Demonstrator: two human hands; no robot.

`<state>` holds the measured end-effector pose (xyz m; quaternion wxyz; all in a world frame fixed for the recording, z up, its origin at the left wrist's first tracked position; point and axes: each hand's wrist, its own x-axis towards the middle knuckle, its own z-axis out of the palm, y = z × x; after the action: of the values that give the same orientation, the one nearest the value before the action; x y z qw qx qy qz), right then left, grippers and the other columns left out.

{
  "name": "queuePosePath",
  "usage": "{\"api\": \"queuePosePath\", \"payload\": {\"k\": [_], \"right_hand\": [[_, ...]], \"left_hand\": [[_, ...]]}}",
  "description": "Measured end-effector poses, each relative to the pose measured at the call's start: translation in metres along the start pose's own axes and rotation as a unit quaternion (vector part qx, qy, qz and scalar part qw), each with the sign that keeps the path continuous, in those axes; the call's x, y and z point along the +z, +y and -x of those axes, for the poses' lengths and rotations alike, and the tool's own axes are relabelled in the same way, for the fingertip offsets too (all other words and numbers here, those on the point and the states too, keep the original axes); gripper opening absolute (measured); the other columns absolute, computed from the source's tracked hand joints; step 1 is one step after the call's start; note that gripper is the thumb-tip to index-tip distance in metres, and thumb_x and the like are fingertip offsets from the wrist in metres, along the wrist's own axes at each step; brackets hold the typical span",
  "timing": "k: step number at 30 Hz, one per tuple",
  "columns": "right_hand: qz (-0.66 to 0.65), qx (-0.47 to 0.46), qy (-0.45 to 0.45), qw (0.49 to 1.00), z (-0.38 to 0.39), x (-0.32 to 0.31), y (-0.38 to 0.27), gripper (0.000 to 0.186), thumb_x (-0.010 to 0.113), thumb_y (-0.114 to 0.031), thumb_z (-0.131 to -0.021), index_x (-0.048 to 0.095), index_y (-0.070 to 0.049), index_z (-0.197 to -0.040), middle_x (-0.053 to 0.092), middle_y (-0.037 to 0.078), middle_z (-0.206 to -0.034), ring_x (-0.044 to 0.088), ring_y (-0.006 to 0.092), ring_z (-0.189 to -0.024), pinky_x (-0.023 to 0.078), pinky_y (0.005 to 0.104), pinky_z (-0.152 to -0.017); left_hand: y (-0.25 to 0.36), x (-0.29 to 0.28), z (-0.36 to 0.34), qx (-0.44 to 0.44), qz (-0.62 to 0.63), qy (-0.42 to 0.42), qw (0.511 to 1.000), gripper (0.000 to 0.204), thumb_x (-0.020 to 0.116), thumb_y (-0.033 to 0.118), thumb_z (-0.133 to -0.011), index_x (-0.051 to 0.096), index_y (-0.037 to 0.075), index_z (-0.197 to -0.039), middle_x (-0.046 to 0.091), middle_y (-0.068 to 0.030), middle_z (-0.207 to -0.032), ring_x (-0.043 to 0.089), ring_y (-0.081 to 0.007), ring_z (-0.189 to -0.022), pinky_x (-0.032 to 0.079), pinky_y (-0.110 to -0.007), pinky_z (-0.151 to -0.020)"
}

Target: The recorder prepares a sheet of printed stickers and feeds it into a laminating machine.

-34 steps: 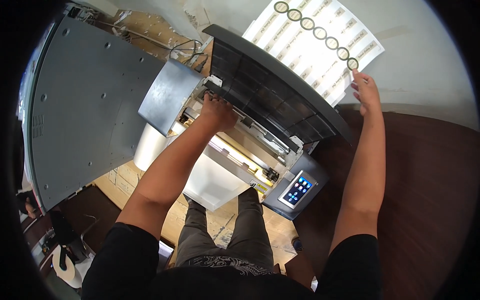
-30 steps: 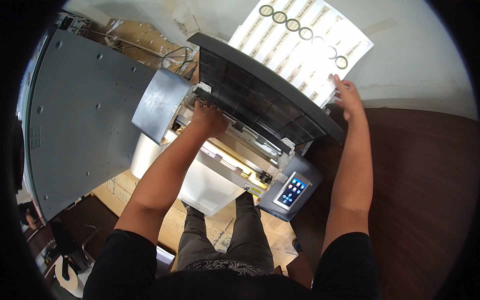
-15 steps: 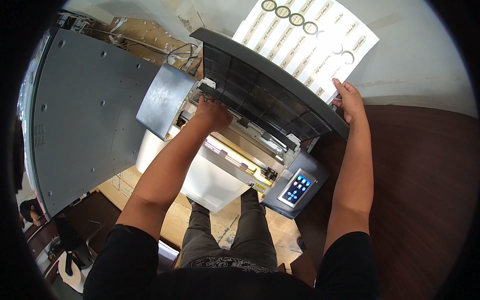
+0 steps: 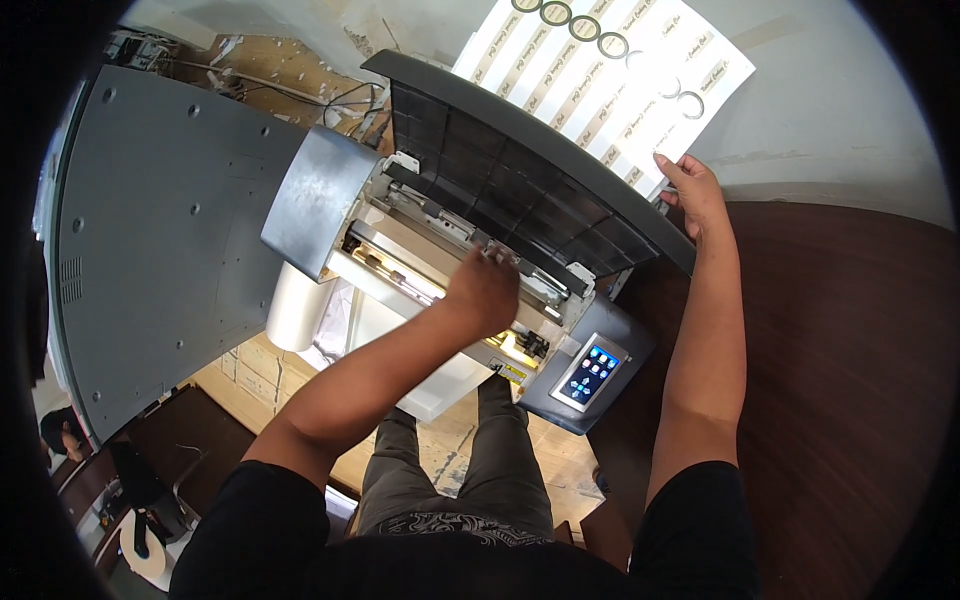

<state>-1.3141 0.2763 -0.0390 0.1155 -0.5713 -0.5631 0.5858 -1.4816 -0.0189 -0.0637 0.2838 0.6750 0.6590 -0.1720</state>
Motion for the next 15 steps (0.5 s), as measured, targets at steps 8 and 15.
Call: {"api": "queuePosePath", "payload": {"k": [8,15], "right_hand": [[-0.009,0.0,-0.01,1.0,-0.002,-0.003,0.001,0.027,0.076,-0.035,-0.09,0.067,-0.013,-0.103,0.067,-0.003,-0.096,0.059,0.008,-0.089,0.047,0.0279,-0.08],[-0.017,-0.004,-0.015,1.0,-0.004,-0.005,0.005,0.027,0.075,-0.034,-0.091,0.067,-0.012,-0.105,0.067,-0.001,-0.099,0.059,0.0098,-0.093,0.047,0.0306,-0.083]], "left_hand": [[0.017,-0.002,-0.035,0.149,0.095,-0.063,0.982,0.064,0.04,0.039,-0.096,0.048,0.001,-0.146,0.042,-0.0149,-0.156,0.035,-0.028,-0.147,0.019,-0.045,-0.123],[0.018,-0.005,-0.038,0.142,0.069,-0.019,0.987,0.063,0.035,0.046,-0.101,0.05,0.002,-0.143,0.048,-0.0149,-0.152,0.047,-0.0287,-0.139,0.023,-0.044,-0.12]]}}
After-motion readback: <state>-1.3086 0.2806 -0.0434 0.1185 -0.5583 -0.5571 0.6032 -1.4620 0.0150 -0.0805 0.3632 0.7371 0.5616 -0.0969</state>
